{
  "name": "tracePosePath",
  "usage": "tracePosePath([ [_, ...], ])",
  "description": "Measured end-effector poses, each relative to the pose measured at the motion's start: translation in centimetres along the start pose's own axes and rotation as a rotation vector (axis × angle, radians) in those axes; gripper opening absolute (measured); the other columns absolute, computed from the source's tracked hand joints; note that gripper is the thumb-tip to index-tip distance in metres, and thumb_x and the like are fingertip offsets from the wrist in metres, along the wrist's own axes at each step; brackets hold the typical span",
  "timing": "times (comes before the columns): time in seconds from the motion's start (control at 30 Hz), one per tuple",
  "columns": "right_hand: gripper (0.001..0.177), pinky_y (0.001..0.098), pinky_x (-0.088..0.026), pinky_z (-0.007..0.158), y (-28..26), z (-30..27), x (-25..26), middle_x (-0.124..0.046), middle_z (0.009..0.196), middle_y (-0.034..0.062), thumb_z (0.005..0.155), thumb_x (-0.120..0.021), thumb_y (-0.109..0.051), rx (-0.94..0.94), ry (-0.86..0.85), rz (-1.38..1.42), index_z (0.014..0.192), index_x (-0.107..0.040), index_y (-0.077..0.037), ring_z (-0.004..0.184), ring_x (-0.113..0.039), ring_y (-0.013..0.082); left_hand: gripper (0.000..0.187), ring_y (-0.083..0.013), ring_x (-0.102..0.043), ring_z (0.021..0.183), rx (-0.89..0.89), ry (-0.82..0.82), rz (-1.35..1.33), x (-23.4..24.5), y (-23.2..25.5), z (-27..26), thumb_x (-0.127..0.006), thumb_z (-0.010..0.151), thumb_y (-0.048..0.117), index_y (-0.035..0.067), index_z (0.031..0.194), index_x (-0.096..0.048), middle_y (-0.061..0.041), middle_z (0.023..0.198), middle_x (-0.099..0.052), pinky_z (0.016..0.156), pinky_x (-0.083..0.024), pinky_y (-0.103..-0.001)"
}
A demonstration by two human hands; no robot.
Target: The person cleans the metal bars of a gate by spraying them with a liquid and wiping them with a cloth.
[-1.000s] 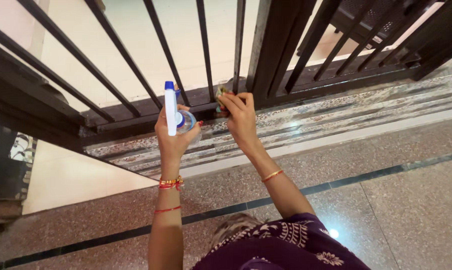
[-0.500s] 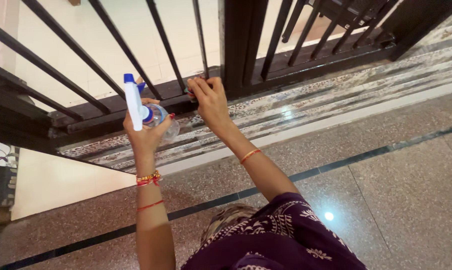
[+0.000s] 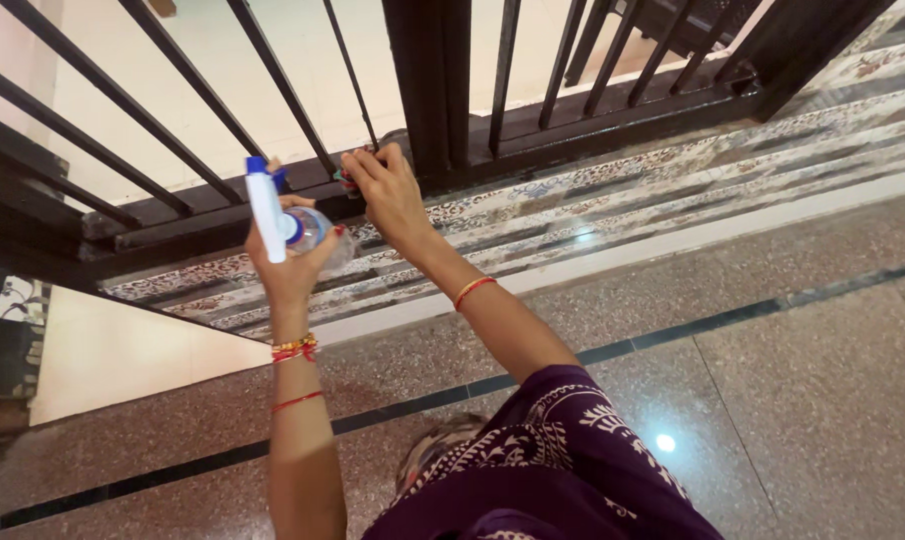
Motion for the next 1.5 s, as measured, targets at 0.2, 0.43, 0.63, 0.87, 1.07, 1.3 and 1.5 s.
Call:
tracePosePath([
  [0.2, 0.042, 0.0343, -0.048, 0.086, 2.8, -2.4, 3.6, -0.076, 0.113, 0.0065, 0.077, -0.071, 0.008, -0.186, 0.091, 0.356, 0.112, -0.077, -0.015, 0.092, -0.055, 0.0259, 0.048, -0.0129, -0.066, 0.099, 0.005, -0.022, 0.018, -3.9, -0.5, -1.0, -0.086, 0.074, 0.0, 0.0, 0.116, -0.063, -0.008, 0.111, -0.069, 0.09, -0.055, -0.029],
  [0.43, 0.041, 0.0297, -0.05, 0.077, 10.9, -11.5, 9.1, -0.076, 0.096, 0.006, 0.082, -0.075, 0.004, -0.633, 0.089, 0.378, 0.118, -0.078, -0.015, 0.085, -0.057, 0.0179, 0.046, -0.0129, -0.065, 0.098, 0.03, -0.069, -0.02, -8.7, -0.2, -0.8, -0.084, 0.072, 0.001, 0.0, 0.114, -0.064, -0.006, 0.11, -0.069, 0.091, -0.054, -0.029],
  [0.63, 0.034, 0.0246, -0.055, 0.082, 14.0, -10.2, 14.9, -0.068, 0.102, 0.0057, 0.093, -0.072, 0.0, -0.654, 0.25, 0.548, 0.124, -0.073, -0.014, 0.092, -0.065, 0.011, 0.043, -0.0125, -0.067, 0.097, 0.044, -0.123, -0.077, -12.2, 0.8, 0.3, -0.083, 0.074, 0.0, 0.0, 0.113, -0.064, -0.005, 0.109, -0.07, 0.091, -0.056, -0.029],
  [0.87, 0.051, 0.0319, -0.053, 0.088, 12.5, -1.3, 19.7, -0.073, 0.109, 0.0046, 0.085, -0.066, 0.009, -0.458, 0.351, 0.279, 0.129, -0.07, -0.014, 0.098, -0.062, 0.0203, 0.044, -0.0126, -0.067, 0.095, 0.042, -0.137, -0.098, -14.8, 1.3, 1.4, -0.082, 0.074, -0.001, -0.001, 0.113, -0.062, -0.007, 0.107, -0.069, 0.088, -0.057, -0.029],
  [1.07, 0.065, 0.036, -0.05, 0.094, 11.1, -0.7, 18.4, -0.07, 0.114, 0.0094, 0.077, -0.056, 0.017, -0.383, 0.336, 0.184, 0.134, -0.066, -0.013, 0.105, -0.06, 0.0265, 0.045, -0.0124, -0.069, 0.092, 0.0, -0.183, -0.051, -15.9, 0.9, 2.4, -0.082, 0.075, 0.003, -0.001, 0.115, -0.061, -0.007, 0.107, -0.071, 0.085, -0.058, -0.029],
  [1.3, 0.055, 0.037, -0.05, 0.087, 14.0, -5.6, 15.4, -0.072, 0.107, 0.0091, 0.077, -0.06, 0.016, -0.421, 0.248, 0.119, 0.123, -0.072, -0.011, 0.099, -0.061, 0.0287, 0.04, -0.0125, -0.07, 0.088, 0.001, -0.206, 0.053, -16.8, 1.2, 2.9, -0.084, 0.075, 0.003, 0.001, 0.111, -0.064, -0.006, 0.099, -0.072, 0.081, -0.059, -0.029],
  [1.5, 0.047, 0.0327, -0.055, 0.076, 15.4, -7.6, 14.8, -0.073, 0.101, 0.008, 0.077, -0.067, 0.012, -0.503, 0.257, 0.175, 0.117, -0.074, -0.011, 0.089, -0.065, 0.0224, 0.043, -0.0106, -0.069, 0.086, 0.023, -0.193, 0.023, -16.7, 1.1, 3.0, -0.087, 0.072, 0.005, 0.002, 0.108, -0.063, -0.004, 0.099, -0.071, 0.079, -0.058, -0.027],
])
Point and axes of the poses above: each hand's wrist, its own z-axis towards the middle knuckle, its own x-axis out of the back of the hand, y = z × x, the point moved 10 cm from there along z, towards the middle knuckle
